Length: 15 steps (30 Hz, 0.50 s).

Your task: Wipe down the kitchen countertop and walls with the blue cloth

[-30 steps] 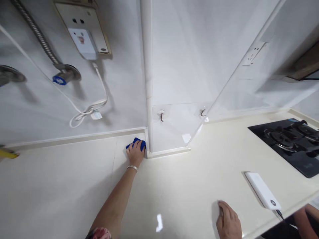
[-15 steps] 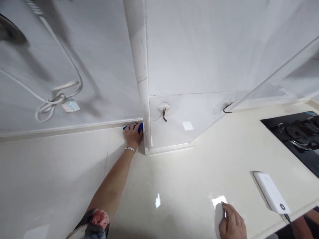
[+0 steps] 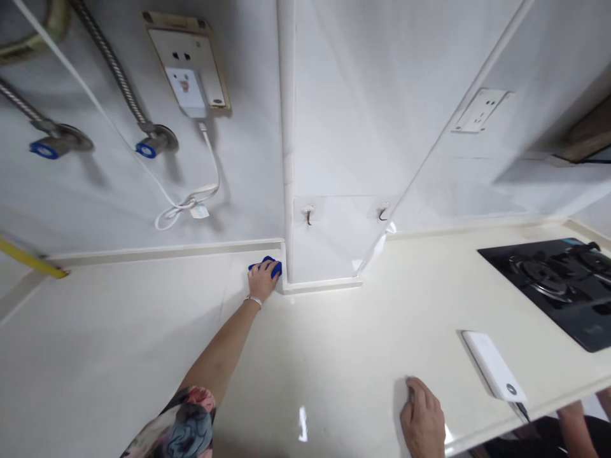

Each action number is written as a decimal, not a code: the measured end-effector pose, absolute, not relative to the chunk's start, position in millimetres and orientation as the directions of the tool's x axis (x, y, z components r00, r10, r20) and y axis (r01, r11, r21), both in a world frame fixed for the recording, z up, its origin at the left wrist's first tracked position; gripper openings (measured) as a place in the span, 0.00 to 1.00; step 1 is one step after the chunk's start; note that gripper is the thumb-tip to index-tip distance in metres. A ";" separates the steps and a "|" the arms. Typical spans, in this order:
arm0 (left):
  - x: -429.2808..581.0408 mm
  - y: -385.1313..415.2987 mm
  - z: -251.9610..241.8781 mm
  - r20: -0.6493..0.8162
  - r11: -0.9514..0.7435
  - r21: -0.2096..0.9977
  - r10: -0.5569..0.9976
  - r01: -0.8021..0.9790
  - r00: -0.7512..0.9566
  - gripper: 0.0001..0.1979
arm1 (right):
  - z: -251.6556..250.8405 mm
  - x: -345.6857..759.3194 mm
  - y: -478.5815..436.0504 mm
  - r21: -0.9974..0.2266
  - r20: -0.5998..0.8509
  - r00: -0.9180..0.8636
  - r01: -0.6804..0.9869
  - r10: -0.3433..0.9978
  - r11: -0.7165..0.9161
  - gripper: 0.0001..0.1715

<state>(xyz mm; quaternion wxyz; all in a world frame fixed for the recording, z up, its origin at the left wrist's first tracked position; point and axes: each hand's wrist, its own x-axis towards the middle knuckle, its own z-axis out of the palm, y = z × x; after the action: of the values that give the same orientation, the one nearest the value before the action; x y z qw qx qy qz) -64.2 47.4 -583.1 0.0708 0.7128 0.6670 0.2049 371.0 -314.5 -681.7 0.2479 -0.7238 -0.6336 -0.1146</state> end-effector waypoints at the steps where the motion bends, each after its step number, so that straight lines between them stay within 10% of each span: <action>1: -64.0 37.5 -583.0 0.198 -0.105 0.372 0.980 0.922 0.031 0.22 | -681.1 370.4 -313.6 -0.214 0.484 0.166 0.974 0.859 -0.068 0.20; 15: -65.1 -114.0 -602.1 0.274 -0.275 0.309 0.942 0.911 0.191 0.21 | -677.7 363.8 -309.3 -0.209 0.496 0.201 0.972 0.845 -0.108 0.19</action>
<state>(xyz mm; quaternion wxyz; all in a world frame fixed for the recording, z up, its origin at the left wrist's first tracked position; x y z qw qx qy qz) -65.1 -114.0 -602.1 0.0382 0.7708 0.6010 0.2078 363.8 -309.3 -677.7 0.2497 -0.7334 -0.6193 -0.1272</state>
